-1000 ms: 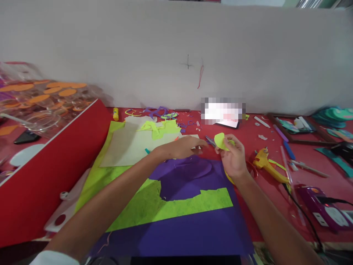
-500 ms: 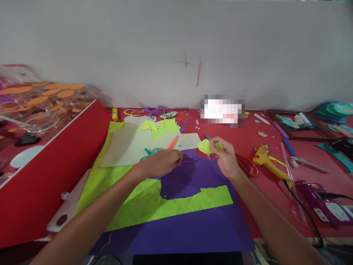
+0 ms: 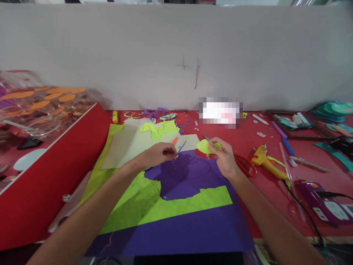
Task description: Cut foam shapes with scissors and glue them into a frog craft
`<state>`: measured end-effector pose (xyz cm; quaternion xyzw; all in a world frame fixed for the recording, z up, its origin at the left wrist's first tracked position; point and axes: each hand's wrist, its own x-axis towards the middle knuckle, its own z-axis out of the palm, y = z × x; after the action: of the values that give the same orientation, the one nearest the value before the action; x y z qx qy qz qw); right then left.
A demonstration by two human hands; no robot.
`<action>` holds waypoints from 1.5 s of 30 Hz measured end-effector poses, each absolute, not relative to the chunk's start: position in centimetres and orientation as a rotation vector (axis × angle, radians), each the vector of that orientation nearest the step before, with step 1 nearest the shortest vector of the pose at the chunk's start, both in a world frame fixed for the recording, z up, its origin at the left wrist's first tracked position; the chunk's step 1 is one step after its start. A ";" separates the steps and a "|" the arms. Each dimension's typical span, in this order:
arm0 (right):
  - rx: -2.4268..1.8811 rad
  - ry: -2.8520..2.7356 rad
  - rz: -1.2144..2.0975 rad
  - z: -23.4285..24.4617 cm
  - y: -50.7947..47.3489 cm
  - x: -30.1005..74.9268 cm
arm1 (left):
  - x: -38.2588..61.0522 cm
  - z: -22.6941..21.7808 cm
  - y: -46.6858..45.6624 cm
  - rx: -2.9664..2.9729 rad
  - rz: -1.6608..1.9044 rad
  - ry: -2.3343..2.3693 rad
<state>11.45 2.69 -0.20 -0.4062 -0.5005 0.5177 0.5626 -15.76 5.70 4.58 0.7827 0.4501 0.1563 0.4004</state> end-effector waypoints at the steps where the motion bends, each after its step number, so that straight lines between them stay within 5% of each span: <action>1: -0.968 -1.184 1.220 -0.2 2.7 11.4 | -16.3 4.4 6.5 1.984 0.473 1.230; 4: -0.982 -1.212 1.228 -0.2 2.6 11.2 | -18.6 4.7 9.7 1.872 1.008 1.657; 9: -1.041 -1.340 1.217 -0.3 2.6 10.9 | -19.4 5.9 11.7 1.803 1.349 1.769; 17: -1.174 -1.755 0.890 -0.1 2.6 10.6 | -11.1 2.6 4.3 2.113 0.829 1.204; 24: -1.243 -1.889 0.724 0.8 2.3 10.9 | -10.1 0.3 2.8 2.105 0.807 1.172; 36: -2.142 -2.091 -0.354 1.2 -3.4 27.7 | -10.1 0.3 1.7 2.416 0.492 0.900; 45: -2.392 -2.054 -0.330 -0.6 -3.9 29.0 | -10.2 0.7 1.9 2.436 0.474 0.804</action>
<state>29.03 -3.89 -0.57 -0.7546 -0.6478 -0.1040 -0.0143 -10.19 1.89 0.68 0.9009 0.2974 0.1753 0.2632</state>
